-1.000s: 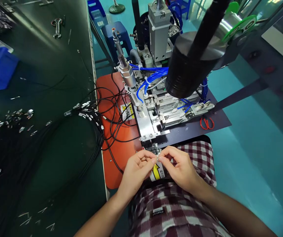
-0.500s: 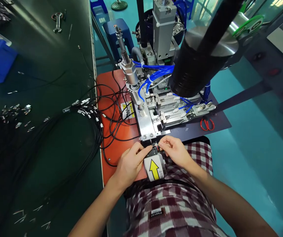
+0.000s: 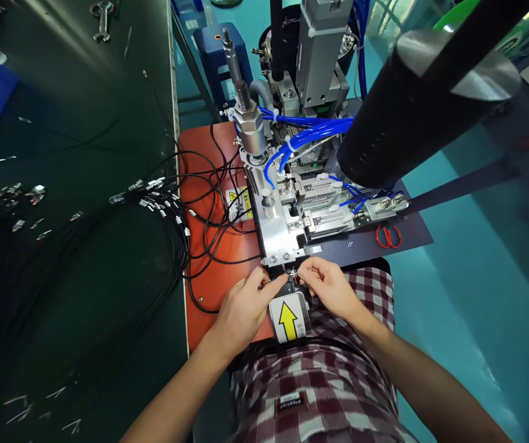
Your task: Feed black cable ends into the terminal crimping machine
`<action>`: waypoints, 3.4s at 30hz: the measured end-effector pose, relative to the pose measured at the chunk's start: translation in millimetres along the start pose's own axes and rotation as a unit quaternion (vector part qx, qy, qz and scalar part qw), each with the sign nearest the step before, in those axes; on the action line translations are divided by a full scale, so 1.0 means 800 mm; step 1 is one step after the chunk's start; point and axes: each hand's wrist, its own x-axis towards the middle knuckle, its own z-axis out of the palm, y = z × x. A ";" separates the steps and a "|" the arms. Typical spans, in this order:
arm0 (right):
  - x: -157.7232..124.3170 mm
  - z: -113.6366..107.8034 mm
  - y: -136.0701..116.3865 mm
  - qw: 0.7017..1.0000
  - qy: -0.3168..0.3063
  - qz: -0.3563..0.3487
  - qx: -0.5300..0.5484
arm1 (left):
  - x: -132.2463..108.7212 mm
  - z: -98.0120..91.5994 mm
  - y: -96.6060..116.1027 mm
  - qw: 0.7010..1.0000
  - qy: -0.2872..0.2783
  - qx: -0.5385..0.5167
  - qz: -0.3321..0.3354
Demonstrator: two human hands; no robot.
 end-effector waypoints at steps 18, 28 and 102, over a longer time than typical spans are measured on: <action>0.000 0.001 0.001 0.999 0.010 -0.015 -0.043 | -0.001 0.002 -0.001 1.000 0.008 0.000 0.000; -0.001 0.001 0.004 0.999 0.017 -0.023 -0.041 | 0.000 0.001 0.000 1.000 0.005 -0.013 -0.004; -0.006 0.014 0.010 0.995 0.054 -0.072 -0.049 | 0.001 0.007 0.004 0.998 0.064 0.012 0.003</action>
